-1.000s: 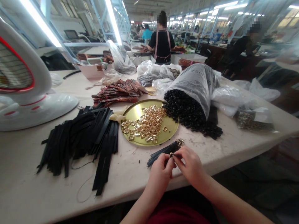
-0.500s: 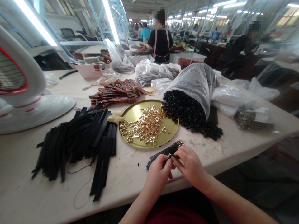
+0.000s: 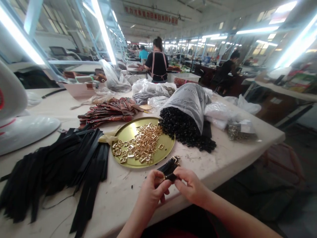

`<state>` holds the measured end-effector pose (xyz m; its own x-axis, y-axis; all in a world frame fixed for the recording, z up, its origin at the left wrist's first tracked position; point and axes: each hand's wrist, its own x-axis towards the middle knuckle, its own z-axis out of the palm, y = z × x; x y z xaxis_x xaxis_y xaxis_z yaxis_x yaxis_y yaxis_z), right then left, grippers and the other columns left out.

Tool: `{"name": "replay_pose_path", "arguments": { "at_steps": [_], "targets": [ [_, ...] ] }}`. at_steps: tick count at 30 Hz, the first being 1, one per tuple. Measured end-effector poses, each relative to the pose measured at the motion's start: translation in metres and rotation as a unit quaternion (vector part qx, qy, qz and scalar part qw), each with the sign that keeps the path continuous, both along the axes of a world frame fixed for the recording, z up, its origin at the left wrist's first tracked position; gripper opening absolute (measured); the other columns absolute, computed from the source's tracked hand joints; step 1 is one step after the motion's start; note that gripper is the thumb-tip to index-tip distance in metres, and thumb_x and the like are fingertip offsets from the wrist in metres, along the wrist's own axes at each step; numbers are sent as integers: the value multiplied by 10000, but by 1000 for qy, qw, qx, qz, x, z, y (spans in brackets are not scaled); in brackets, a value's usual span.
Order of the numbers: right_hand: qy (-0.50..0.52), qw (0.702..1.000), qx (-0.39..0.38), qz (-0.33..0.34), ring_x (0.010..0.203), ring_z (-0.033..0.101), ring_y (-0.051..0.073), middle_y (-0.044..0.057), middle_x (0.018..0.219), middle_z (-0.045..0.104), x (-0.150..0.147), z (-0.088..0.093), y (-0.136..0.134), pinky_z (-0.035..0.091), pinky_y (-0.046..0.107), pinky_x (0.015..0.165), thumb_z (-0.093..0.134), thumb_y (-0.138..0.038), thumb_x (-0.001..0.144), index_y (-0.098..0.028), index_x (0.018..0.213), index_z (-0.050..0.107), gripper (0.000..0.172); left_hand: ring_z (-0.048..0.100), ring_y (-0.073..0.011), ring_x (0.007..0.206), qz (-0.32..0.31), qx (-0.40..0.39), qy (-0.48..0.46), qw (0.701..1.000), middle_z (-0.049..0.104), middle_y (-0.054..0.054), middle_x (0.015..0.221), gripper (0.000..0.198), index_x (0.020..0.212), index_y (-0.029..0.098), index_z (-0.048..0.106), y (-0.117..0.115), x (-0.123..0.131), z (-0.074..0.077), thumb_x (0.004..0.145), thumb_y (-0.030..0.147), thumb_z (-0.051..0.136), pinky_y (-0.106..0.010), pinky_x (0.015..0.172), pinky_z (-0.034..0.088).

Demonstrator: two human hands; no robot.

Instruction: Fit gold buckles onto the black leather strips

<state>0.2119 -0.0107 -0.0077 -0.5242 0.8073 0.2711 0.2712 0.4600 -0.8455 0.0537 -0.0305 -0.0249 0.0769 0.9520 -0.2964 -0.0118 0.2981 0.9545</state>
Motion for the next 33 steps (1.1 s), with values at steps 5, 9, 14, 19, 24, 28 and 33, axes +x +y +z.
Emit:
{"name": "replay_pose_path", "arguments": {
  "at_steps": [5, 9, 14, 19, 24, 28, 33],
  "targets": [
    [-153, 973, 67, -161, 706, 544, 132, -9, 763, 596, 37, -15, 54, 428, 235, 661, 462, -136, 794, -196, 842, 582, 143, 292, -21, 303, -32, -14, 23, 999, 510, 67, 444, 269, 761, 168, 512, 7, 5, -6, 716, 430, 558, -141, 323, 181],
    [-195, 946, 76, -248, 771, 527, 176, 52, 833, 575, 61, -36, 110, 398, 309, 745, 503, -119, 778, -167, 805, 585, 100, 230, -10, 283, 28, -28, -1, 999, 475, 86, 398, 275, 706, 184, 461, 14, 10, -14, 713, 447, 541, -138, 316, 118],
    [-205, 945, 46, -251, 718, 512, 187, 66, 743, 538, 64, -51, 137, 388, 329, 713, 564, -62, 714, -152, 624, 548, 128, 226, -9, 280, 31, -48, -12, 998, 472, 85, 389, 285, 698, 189, 451, 22, 11, -16, 709, 457, 547, -140, 318, 114],
    [-121, 972, -43, -199, 686, 523, 140, 9, 751, 547, 50, -36, 118, 413, 270, 657, 601, -256, 764, -171, 741, 560, 97, 266, -23, 304, 20, -45, 5, 999, 472, 80, 414, 280, 709, 186, 472, 36, 14, -12, 720, 459, 536, -145, 324, 165],
    [225, 898, -376, -36, 537, 476, 80, -41, 598, 522, 15, -23, 76, 383, 206, 537, 684, -371, 700, -163, 691, 495, 280, 310, -41, 364, 37, 13, 62, 997, 492, 65, 496, 245, 750, 181, 503, 39, 16, 3, 766, 426, 502, -159, 361, 223],
    [317, 838, -443, -29, 548, 507, 74, -39, 600, 543, 1, -19, 57, 408, 198, 555, 732, -352, 657, -158, 696, 522, 288, 333, -59, 411, 62, 34, 106, 992, 482, 61, 517, 223, 746, 182, 507, 26, 9, 16, 780, 401, 491, -171, 402, 261],
    [282, 872, -395, -58, 519, 508, 81, -37, 562, 559, -3, -14, 46, 402, 205, 525, 741, -361, 640, -161, 660, 533, 289, 424, -94, 497, 72, 74, 139, 985, 469, 57, 522, 208, 745, 187, 523, 8, 4, 18, 790, 385, 477, -191, 501, 339]
  ]
}}
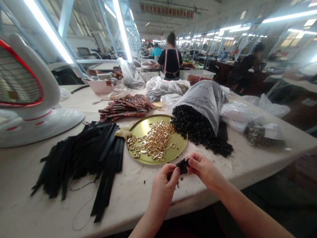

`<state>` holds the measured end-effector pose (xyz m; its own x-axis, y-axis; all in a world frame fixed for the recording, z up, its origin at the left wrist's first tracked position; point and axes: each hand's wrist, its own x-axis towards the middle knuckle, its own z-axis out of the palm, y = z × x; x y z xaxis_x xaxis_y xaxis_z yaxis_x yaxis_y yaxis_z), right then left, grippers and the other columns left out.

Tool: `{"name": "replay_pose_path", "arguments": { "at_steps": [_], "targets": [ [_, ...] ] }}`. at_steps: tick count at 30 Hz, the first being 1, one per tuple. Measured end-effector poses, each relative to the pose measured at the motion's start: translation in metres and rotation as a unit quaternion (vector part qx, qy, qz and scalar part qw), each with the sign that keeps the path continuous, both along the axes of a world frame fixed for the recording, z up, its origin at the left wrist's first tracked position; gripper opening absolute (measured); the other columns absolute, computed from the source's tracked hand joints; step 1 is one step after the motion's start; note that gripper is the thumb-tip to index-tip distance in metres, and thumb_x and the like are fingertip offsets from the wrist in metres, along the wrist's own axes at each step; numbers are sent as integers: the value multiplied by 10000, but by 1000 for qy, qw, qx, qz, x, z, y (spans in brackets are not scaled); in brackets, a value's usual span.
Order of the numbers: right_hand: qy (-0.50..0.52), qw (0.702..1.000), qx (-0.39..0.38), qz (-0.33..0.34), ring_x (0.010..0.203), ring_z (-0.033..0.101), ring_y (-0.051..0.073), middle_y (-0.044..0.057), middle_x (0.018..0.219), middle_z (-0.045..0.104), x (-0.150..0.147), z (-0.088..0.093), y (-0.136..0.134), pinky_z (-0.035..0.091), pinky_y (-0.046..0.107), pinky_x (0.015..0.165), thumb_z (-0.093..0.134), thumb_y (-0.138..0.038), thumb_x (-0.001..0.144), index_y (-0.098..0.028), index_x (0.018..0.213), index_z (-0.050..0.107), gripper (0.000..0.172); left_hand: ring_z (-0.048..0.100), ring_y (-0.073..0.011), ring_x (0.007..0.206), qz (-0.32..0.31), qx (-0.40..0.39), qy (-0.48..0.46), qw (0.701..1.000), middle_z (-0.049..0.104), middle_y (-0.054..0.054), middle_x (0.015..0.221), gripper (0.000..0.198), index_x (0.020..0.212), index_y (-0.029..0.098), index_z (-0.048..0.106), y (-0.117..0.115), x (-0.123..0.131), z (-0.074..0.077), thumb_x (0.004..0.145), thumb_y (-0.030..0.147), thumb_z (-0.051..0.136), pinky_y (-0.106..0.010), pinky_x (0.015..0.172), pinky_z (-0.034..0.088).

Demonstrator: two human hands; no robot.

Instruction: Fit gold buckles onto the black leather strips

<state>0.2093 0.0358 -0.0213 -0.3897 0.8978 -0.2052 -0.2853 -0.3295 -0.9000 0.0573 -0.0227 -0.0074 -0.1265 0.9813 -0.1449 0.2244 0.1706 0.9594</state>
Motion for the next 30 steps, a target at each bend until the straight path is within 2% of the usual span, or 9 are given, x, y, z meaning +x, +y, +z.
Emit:
{"name": "replay_pose_path", "arguments": {
  "at_steps": [5, 9, 12, 14, 17, 20, 23, 26, 30],
  "targets": [
    [-142, 981, 132, -29, 546, 529, 113, -28, 574, 579, -1, 3, -13, 424, 247, 550, 712, -373, 661, -166, 711, 566, 258, 455, -111, 543, -34, 31, 111, 993, 501, 43, 579, 203, 754, 208, 564, -14, -5, -4, 798, 376, 459, -210, 534, 329],
    [-205, 960, 191, -6, 593, 548, 124, -17, 628, 585, 1, 4, -24, 436, 260, 576, 660, -360, 713, -171, 734, 577, 207, 444, -109, 520, -95, 9, 149, 984, 488, 47, 556, 208, 730, 206, 565, -18, -13, -2, 795, 365, 448, -213, 514, 311],
    [-170, 970, 172, 40, 582, 546, 114, -30, 624, 571, 2, 4, -29, 436, 251, 568, 690, -335, 686, -173, 749, 560, 216, 441, -111, 502, -145, -6, 131, 981, 478, 50, 530, 232, 719, 201, 564, -18, -15, -2, 792, 389, 448, -215, 493, 310],
    [-127, 980, 140, 55, 569, 542, 106, -39, 626, 570, 2, 3, -31, 433, 245, 561, 716, -325, 661, -175, 799, 552, 262, 458, -117, 518, -152, 5, 111, 982, 500, 42, 545, 239, 719, 195, 556, -17, -13, -4, 794, 394, 447, -222, 505, 328],
    [-87, 991, 102, 31, 551, 515, 91, -43, 621, 562, 0, 1, -32, 417, 235, 556, 724, -326, 656, -166, 817, 559, 281, 500, -124, 579, -134, 21, 42, 990, 564, 22, 639, 194, 894, 186, 525, -17, -8, -8, 806, 331, 430, -229, 543, 361],
    [-80, 993, 84, 25, 542, 491, 82, -37, 623, 562, -6, -1, -36, 399, 229, 548, 720, -335, 665, -158, 762, 567, 254, 507, -115, 573, -113, 12, -33, 993, 588, 12, 673, 268, 1059, 170, 426, -17, -6, -12, 799, 232, 407, -220, 516, 358],
    [-90, 990, 110, 24, 556, 513, 104, -34, 593, 568, -11, 2, -41, 398, 237, 548, 718, -372, 665, -168, 755, 557, 275, 478, -92, 514, -92, 3, -69, 993, 587, 19, 661, 262, 1036, 167, 395, -14, -7, -14, 777, 198, 420, -204, 468, 339],
    [-101, 983, 147, 37, 627, 549, 137, 12, 639, 599, -7, 4, -42, 418, 267, 606, 577, -468, 775, -157, 755, 577, 312, 464, -74, 451, -91, -28, -106, 990, 605, 17, 661, 248, 999, 168, 368, -11, -8, -10, 770, 223, 444, -195, 427, 334],
    [-52, 994, 76, 66, 590, 531, 123, 18, 628, 576, 6, -1, -36, 411, 255, 584, 502, -516, 808, -143, 733, 594, 391, 501, -75, 413, -99, -96, -150, 979, 639, 8, 636, 272, 929, 182, 342, -9, -6, -5, 739, 264, 518, -179, 395, 322]
  ]
}}
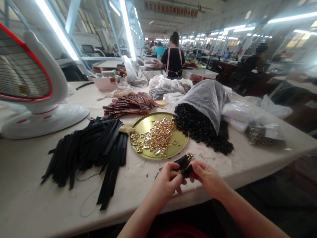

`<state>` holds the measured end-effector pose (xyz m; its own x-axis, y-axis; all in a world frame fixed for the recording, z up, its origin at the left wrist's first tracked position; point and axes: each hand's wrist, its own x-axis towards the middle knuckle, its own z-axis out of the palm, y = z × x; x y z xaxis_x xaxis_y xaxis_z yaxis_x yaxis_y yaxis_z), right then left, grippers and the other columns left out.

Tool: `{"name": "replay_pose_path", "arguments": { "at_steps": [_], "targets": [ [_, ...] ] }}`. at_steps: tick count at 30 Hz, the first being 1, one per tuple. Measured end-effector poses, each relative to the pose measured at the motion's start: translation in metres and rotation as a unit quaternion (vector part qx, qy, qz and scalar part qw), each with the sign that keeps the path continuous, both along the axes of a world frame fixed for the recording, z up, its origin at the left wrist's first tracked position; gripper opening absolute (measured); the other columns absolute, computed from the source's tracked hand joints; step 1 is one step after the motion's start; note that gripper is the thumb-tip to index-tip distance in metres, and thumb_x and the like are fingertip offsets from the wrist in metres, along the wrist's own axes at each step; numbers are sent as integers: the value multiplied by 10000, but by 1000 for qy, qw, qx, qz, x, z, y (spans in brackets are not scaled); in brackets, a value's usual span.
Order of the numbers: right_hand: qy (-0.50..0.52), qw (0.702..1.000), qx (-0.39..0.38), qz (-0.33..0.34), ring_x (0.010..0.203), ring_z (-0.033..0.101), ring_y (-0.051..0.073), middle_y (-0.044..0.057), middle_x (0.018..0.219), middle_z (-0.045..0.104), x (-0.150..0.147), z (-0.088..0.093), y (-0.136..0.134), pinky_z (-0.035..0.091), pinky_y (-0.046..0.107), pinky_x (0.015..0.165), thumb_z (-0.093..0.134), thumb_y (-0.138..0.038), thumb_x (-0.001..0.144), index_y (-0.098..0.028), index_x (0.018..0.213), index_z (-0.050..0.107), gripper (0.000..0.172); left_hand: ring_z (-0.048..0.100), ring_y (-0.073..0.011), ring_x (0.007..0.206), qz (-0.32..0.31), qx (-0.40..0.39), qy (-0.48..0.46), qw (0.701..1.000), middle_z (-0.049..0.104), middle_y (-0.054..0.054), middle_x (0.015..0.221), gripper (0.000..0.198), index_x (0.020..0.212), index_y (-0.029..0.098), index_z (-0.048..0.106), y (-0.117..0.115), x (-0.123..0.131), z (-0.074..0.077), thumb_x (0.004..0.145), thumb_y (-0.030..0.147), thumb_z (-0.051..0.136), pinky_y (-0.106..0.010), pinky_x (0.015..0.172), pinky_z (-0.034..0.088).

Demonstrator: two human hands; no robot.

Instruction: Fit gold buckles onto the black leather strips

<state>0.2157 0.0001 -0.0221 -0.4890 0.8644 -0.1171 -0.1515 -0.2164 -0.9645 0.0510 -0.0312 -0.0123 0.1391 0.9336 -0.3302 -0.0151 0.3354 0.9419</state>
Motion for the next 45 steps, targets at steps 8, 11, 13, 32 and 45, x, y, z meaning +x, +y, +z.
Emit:
{"name": "replay_pose_path", "arguments": {
  "at_steps": [8, 11, 13, 32, 45],
  "targets": [
    [10, 995, -62, 73, 674, 549, 119, -15, 747, 587, 5, -10, 7, 406, 224, 596, 751, -365, 630, -180, 889, 556, 374, 541, -88, 434, -29, -28, -32, 999, 611, 45, 578, 290, 825, 203, 356, 3, 7, -10, 706, 312, 597, -186, 431, 369],
    [-36, 990, -58, 122, 730, 566, 144, 20, 827, 605, 7, -13, 9, 433, 262, 647, 728, -400, 642, -163, 981, 552, 450, 569, -108, 482, -22, -2, 46, 999, 595, 50, 586, 220, 809, 203, 395, 4, 6, -19, 728, 314, 566, -208, 466, 402],
    [-52, 989, -69, 119, 709, 570, 146, 9, 779, 596, 8, -16, 9, 440, 279, 659, 735, -377, 637, -152, 897, 550, 390, 583, -122, 520, -23, 22, 126, 992, 597, 37, 615, 200, 782, 195, 440, 3, 4, -24, 733, 347, 561, -224, 492, 417],
    [-210, 965, 142, 60, 654, 504, 122, -8, 735, 553, 16, -7, -9, 405, 240, 600, 560, -256, 785, -193, 858, 569, 97, 619, -146, 652, -88, 9, 67, 994, 666, -16, 726, 251, 951, 157, 537, -23, 0, -13, 711, 224, 570, -260, 620, 453],
    [-222, 960, 118, 120, 613, 512, 127, -16, 651, 557, 25, -4, -24, 403, 241, 577, 556, -255, 776, -185, 800, 584, 79, 614, -144, 648, -97, -1, 53, 994, 662, -4, 730, 233, 914, 165, 575, -37, 7, -15, 726, 302, 555, -246, 594, 444]
  ]
}}
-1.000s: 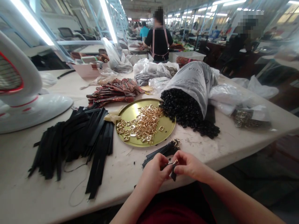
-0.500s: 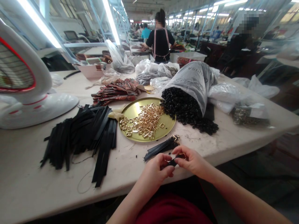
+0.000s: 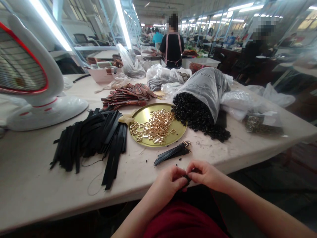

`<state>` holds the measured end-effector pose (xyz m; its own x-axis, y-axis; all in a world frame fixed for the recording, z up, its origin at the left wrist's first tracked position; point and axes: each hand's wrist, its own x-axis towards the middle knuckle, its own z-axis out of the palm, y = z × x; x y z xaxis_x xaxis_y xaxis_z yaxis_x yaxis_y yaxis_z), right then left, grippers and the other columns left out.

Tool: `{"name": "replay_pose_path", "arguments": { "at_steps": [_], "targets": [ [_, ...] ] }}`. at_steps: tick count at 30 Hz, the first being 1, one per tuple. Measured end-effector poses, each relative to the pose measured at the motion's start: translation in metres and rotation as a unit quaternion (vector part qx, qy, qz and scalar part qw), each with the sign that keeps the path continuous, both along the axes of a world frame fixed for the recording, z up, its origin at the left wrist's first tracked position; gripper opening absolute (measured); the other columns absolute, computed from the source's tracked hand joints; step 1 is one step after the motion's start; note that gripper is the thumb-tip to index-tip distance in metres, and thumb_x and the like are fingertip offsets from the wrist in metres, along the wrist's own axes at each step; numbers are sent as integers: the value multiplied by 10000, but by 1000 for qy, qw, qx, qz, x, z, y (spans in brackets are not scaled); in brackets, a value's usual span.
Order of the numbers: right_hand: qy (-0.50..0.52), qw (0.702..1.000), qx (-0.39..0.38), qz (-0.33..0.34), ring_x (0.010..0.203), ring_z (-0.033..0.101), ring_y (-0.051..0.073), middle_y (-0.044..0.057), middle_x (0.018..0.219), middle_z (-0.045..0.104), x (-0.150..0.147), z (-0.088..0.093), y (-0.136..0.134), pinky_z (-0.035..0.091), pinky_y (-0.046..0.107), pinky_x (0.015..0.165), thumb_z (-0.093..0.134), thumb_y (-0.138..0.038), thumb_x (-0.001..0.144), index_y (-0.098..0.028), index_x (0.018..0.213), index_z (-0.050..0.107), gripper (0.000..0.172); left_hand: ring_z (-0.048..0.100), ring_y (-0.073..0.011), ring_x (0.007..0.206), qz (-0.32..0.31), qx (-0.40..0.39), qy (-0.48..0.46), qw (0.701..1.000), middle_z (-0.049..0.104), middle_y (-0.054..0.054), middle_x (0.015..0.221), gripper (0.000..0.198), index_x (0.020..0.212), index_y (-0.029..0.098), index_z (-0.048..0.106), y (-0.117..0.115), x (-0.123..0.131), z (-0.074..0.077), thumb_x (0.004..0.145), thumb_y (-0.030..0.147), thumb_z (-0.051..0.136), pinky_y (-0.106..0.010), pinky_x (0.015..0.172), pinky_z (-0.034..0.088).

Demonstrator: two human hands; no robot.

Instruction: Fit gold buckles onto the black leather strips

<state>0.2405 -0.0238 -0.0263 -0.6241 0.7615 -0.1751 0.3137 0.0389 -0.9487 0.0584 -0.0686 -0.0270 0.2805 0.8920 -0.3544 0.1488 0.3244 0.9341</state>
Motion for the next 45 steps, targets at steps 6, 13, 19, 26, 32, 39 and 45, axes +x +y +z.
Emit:
{"name": "replay_pose_path", "arguments": {
  "at_steps": [6, 13, 19, 26, 32, 39, 45],
  "targets": [
    [25, 995, -10, -96, 584, 501, 121, -18, 665, 558, -9, -10, -6, 398, 240, 556, 580, -300, 762, -186, 816, 564, 127, 611, -161, 636, -16, 34, 99, 994, 676, -10, 694, 152, 816, 167, 564, 4, -9, -4, 689, 250, 548, -253, 581, 435],
    [16, 995, -5, -94, 569, 477, 118, -28, 627, 531, -12, -15, -2, 380, 236, 541, 579, -266, 757, -191, 773, 563, 79, 601, -144, 600, 4, -10, 46, 999, 650, 10, 649, 123, 780, 175, 549, 12, -1, -20, 672, 230, 564, -239, 557, 441],
    [29, 992, -51, -111, 592, 507, 134, -25, 634, 528, -19, -27, 1, 406, 266, 581, 537, -301, 798, -193, 805, 535, 109, 586, -138, 558, -11, -46, 59, 997, 646, 4, 616, 138, 752, 168, 547, 17, -12, -27, 693, 293, 554, -226, 511, 421],
    [-32, 985, 143, -88, 722, 508, 167, 16, 755, 541, -25, -26, 6, 404, 295, 667, 534, -169, 770, -202, 755, 563, 47, 602, -158, 537, -39, 10, 148, 988, 638, -20, 625, 183, 729, 163, 563, 22, -6, -27, 754, 314, 463, -225, 463, 392],
    [77, 988, -91, -96, 620, 495, 124, -20, 673, 533, -15, -22, 22, 400, 263, 616, 559, -322, 801, -184, 836, 552, 142, 609, -142, 617, -86, -69, 7, 994, 667, -58, 733, 312, 778, 132, 606, 35, -17, 7, 805, 399, 447, -244, 576, 454],
    [206, 939, -251, -112, 573, 496, 85, -28, 677, 567, -19, -22, 16, 383, 223, 578, 653, -337, 747, -171, 806, 575, 193, 611, -114, 633, 0, -166, -183, 969, 683, -56, 760, 254, 858, 140, 565, 35, -36, 16, 744, 364, 604, -218, 597, 451],
    [257, 908, -298, -147, 554, 501, 77, -24, 638, 589, -29, -21, 6, 382, 202, 550, 678, -305, 730, -164, 771, 580, 176, 608, -110, 550, 28, -155, -232, 960, 675, -32, 699, 298, 785, 154, 516, 30, -23, -3, 624, 294, 726, -198, 521, 436]
  ]
}}
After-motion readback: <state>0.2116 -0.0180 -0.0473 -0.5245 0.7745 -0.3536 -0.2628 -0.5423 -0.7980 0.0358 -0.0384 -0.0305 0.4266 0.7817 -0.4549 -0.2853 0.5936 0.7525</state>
